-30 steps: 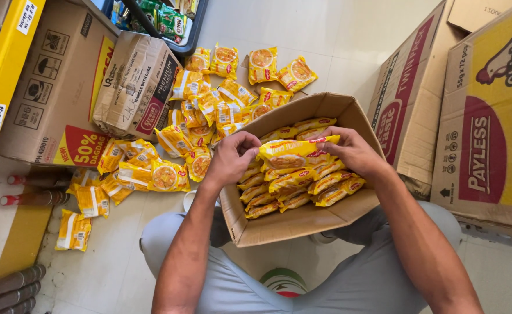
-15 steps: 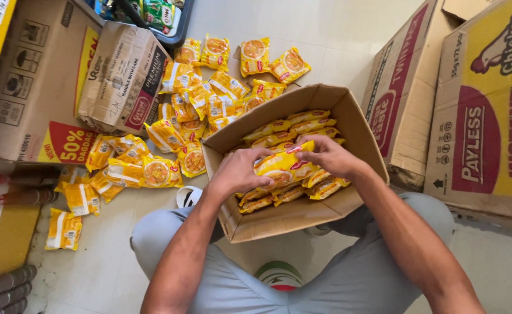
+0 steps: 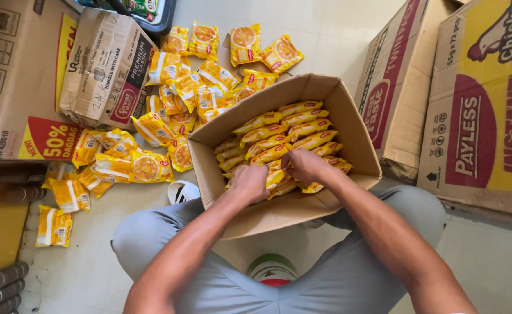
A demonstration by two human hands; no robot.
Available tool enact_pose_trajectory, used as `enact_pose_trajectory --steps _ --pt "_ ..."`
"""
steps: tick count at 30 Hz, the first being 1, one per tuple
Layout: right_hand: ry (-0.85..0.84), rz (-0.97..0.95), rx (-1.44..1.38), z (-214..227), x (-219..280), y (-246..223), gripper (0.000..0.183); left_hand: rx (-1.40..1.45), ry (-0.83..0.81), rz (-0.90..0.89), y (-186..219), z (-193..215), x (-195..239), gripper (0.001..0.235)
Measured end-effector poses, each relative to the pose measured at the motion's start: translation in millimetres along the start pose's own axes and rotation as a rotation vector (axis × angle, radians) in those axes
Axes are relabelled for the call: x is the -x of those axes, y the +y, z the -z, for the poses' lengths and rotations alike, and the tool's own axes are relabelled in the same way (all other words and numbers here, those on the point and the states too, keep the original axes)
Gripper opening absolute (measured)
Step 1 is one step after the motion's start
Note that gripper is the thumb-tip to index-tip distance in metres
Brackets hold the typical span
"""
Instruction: Pack individual instant noodle packets into a cardboard box on the floor.
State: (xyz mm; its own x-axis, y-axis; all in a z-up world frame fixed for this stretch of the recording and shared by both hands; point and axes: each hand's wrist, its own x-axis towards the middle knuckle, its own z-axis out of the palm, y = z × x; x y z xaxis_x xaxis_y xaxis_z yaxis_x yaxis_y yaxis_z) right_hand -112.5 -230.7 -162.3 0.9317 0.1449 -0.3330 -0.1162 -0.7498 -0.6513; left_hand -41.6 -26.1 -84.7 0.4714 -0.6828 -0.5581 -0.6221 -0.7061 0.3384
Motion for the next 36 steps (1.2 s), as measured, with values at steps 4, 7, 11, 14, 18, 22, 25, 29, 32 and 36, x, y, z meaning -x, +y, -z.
enact_pose_trajectory --steps 4,7,11,14,18,22,25,29,32,36 --pt "-0.035 -0.073 0.164 -7 3 0 0.018 -0.015 0.011 0.007 1 -42 -28 0.028" --pt "-0.117 -0.161 0.214 -9 3 3 0.019 -0.019 0.017 0.004 1 -67 -46 0.028" --pt "-0.169 -0.227 0.176 -10 3 6 0.023 0.028 0.024 0.024 2 -79 -54 0.029" --pt "-0.162 -0.244 0.188 -13 3 12 0.022 0.062 0.026 0.042 1 -93 -60 0.030" --pt "-0.169 -0.257 0.212 -10 5 9 0.023 0.235 0.058 0.143 -1 -108 -65 0.038" --pt "-0.177 -0.290 0.228 -4 6 3 0.024 0.444 0.051 0.302 6 -105 -67 0.051" --pt "-0.165 -0.288 0.244 -5 7 5 0.025 0.397 0.057 0.264 0 -118 -74 0.049" --pt "-0.162 -0.274 0.241 -5 7 5 0.025 0.035 0.079 0.017 3 -114 -73 0.035" --pt "-0.182 -0.279 0.257 -7 7 10 0.027 -0.113 0.086 -0.071 3 -121 -81 0.037" --pt "-0.151 -0.281 0.277 -13 4 17 0.025 -0.174 0.104 -0.108 6 -124 -82 0.036"
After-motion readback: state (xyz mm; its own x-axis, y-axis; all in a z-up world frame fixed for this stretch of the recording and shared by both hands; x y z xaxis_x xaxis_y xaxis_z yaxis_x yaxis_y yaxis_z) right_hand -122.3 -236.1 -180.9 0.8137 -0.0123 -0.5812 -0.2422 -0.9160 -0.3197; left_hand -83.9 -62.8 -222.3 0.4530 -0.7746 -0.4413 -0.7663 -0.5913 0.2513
